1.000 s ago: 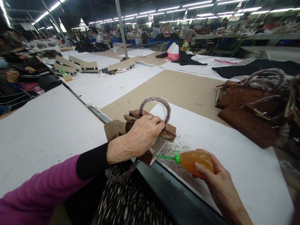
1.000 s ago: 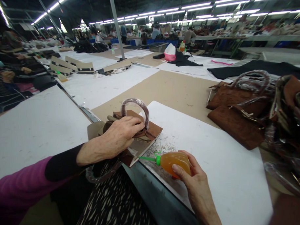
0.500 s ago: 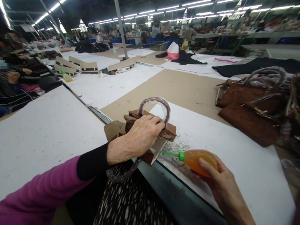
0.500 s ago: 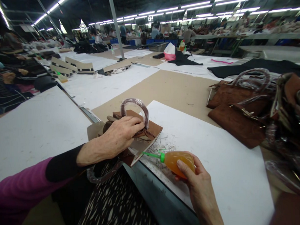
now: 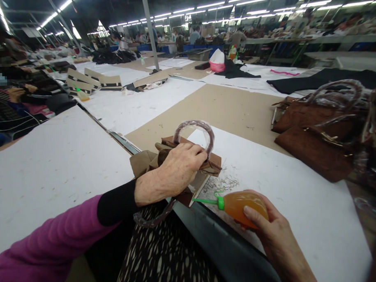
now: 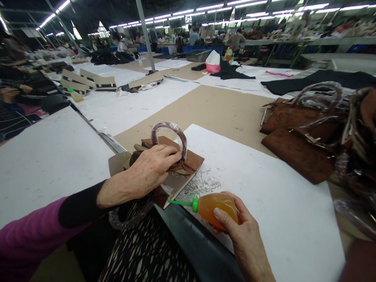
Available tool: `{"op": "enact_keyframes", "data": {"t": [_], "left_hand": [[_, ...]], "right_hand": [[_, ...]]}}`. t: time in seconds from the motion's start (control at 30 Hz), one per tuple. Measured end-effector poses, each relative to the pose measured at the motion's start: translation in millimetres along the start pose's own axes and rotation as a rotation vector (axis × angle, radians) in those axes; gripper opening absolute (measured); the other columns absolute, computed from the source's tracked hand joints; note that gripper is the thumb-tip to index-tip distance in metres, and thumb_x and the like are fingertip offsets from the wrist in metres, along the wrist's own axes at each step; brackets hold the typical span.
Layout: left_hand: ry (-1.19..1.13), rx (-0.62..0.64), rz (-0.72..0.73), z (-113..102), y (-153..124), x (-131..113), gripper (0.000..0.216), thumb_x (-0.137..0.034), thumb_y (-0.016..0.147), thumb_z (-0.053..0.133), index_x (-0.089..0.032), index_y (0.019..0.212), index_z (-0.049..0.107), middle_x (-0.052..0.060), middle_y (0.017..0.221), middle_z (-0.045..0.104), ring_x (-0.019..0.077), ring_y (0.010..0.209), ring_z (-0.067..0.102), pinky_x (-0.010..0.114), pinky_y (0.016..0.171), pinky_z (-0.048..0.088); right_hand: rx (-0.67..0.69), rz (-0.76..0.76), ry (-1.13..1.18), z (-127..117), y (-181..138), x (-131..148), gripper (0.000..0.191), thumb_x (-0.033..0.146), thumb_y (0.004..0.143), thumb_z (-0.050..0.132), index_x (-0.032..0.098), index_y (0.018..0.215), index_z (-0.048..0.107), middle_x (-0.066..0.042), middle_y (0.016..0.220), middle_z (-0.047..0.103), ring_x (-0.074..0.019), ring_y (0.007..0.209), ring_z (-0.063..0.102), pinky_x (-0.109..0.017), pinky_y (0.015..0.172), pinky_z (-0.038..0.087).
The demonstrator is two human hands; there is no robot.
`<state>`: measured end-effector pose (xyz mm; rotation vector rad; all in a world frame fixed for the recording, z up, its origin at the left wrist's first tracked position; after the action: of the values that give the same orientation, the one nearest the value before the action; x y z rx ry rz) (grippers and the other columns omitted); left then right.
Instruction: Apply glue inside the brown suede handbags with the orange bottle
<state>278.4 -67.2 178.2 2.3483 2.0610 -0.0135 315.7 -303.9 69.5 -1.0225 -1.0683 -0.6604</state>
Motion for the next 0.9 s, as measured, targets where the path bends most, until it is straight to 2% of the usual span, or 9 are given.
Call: {"op": "enact_keyframes", "data": {"t": [0.17, 0.37, 0.5, 0.63, 0.9], "left_hand": [[0.004, -0.015, 0.005, 2, 0, 1, 0.027, -0.011, 0.086, 0.042, -0.011, 0.109, 0.057, 0.011, 0.112, 0.059, 0.0222, 0.102, 0.053, 0.038, 0.091, 0.045], [-0.004, -0.022, 0.012, 2, -1, 1, 0.027, -0.011, 0.087, 0.042, -0.011, 0.109, 0.057, 0.010, 0.111, 0.059, 0.0213, 0.103, 0.053, 0.037, 0.093, 0.044], [0.005, -0.025, 0.015, 3, 0, 2, 0.028, -0.012, 0.087, 0.041, -0.011, 0.110, 0.057, 0.010, 0.111, 0.059, 0.0222, 0.102, 0.053, 0.037, 0.091, 0.045], [0.017, -0.036, 0.022, 5, 0, 2, 0.028, -0.011, 0.087, 0.041, -0.012, 0.110, 0.057, 0.010, 0.111, 0.059, 0.0216, 0.101, 0.053, 0.037, 0.090, 0.046], [0.018, -0.036, 0.003, 4, 0, 1, 0.027, -0.011, 0.087, 0.041, -0.013, 0.108, 0.057, 0.010, 0.112, 0.059, 0.0207, 0.101, 0.053, 0.037, 0.092, 0.045]], "right_hand": [[-0.024, -0.006, 0.014, 0, -4, -1, 0.058, 0.046, 0.071, 0.080, 0.021, 0.117, 0.056, -0.007, 0.103, 0.065, -0.0286, 0.083, 0.060, -0.030, 0.057, 0.052], [-0.077, -0.062, -0.042, 2, 2, 4, 0.058, 0.049, 0.070, 0.080, 0.019, 0.114, 0.056, -0.006, 0.098, 0.065, -0.0278, 0.083, 0.059, -0.029, 0.056, 0.052], [-0.052, -0.014, -0.042, 7, -6, 5, 0.062, 0.050, 0.068, 0.081, 0.020, 0.116, 0.055, -0.006, 0.099, 0.065, -0.0271, 0.081, 0.060, -0.029, 0.057, 0.053], [-0.086, -0.005, -0.058, 10, -17, 5, 0.063, 0.051, 0.066, 0.081, 0.020, 0.115, 0.056, -0.005, 0.094, 0.065, -0.0260, 0.077, 0.059, -0.028, 0.054, 0.053], [-0.030, 0.059, 0.162, 3, -5, -11, 0.051, 0.044, 0.070, 0.080, 0.020, 0.111, 0.061, -0.008, 0.101, 0.065, -0.0278, 0.076, 0.061, -0.029, 0.052, 0.050]]}}
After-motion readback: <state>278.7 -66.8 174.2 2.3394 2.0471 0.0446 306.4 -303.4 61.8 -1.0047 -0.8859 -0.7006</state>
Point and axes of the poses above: each hand's wrist, its own y-axis towards the middle knuckle, its own z-axis out of the palm, x = y × z, the point moved 1 cm from there along y, towards the middle knuckle
